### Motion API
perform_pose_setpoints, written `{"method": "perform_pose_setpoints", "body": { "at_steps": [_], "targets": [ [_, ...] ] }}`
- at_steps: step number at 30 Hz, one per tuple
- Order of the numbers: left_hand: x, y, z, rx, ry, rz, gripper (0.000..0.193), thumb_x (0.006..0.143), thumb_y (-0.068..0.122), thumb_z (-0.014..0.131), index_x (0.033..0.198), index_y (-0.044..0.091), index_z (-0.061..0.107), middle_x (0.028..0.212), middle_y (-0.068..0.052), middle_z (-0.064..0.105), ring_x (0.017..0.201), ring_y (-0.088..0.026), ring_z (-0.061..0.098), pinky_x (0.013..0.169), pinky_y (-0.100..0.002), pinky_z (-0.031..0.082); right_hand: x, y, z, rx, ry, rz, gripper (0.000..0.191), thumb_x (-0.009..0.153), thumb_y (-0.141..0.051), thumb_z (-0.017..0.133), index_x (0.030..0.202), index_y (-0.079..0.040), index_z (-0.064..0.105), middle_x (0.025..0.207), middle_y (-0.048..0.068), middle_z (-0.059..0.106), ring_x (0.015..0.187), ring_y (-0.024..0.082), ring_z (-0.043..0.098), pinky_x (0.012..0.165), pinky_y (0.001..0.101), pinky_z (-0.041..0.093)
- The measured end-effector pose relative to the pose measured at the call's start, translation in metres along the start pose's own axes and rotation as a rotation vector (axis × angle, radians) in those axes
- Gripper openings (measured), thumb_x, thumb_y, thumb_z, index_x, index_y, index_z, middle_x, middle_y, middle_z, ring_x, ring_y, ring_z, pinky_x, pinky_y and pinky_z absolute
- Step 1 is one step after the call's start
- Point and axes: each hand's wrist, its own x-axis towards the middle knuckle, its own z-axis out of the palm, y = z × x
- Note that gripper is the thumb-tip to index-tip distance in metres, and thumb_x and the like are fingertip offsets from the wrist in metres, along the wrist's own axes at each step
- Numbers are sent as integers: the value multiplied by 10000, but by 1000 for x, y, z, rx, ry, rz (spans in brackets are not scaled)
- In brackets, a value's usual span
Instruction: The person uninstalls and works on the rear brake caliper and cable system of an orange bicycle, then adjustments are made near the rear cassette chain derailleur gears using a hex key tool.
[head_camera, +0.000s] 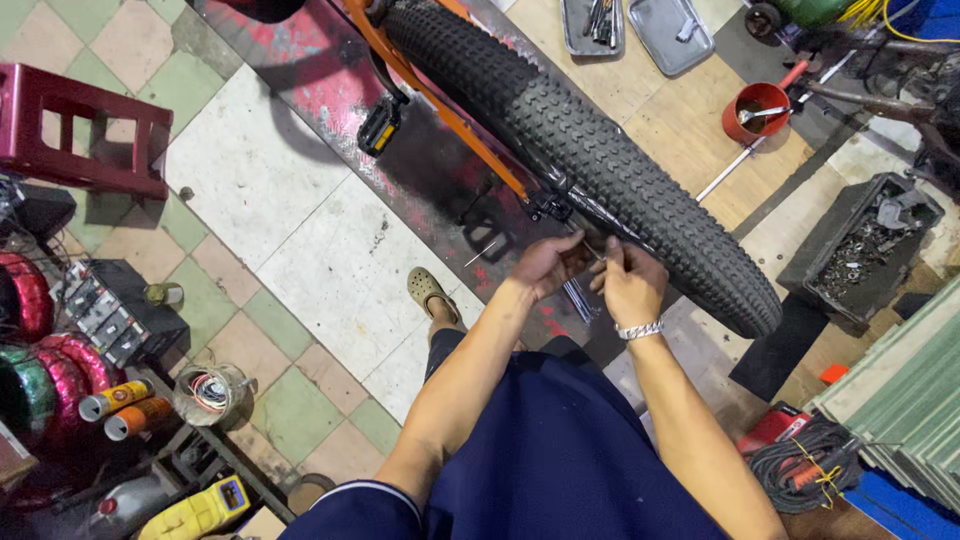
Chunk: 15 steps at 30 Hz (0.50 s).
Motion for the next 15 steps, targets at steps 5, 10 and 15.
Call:
{"method": "perform_pose_setpoints", "body": {
  "at_steps": [5, 10, 15],
  "targets": [
    [6, -1, -3, -23, 62, 0, 208, 1010, 239, 628, 1062, 52, 701, 965, -96, 745, 845, -203, 712, 804, -345, 574, 10, 11, -5, 810, -212, 358, 263, 1052, -146, 507, 1175, 42, 644, 971, 194, 707, 740, 254, 728, 584, 333, 634],
    [12, -2, 0, 111, 294, 12, 248, 926, 282, 806, 882, 53, 722, 783, -50, 714, 606, -114, 619, 560, -252, 511, -22, -7, -16, -282, -71, -365, 414, 923, -113, 653, 1311, 30, 625, 1176, 212, 703, 933, 302, 736, 712, 369, 636],
    [12, -2, 3, 99, 410, 41, 260, 847, 263, 871, 848, 50, 722, 761, -37, 694, 584, -107, 591, 519, -248, 495, -39, -36, -14, -609, 103, -633, 535, 872, -227, 789, 1299, 51, 625, 1139, 253, 695, 950, 360, 717, 817, 429, 578]
  ]
}}
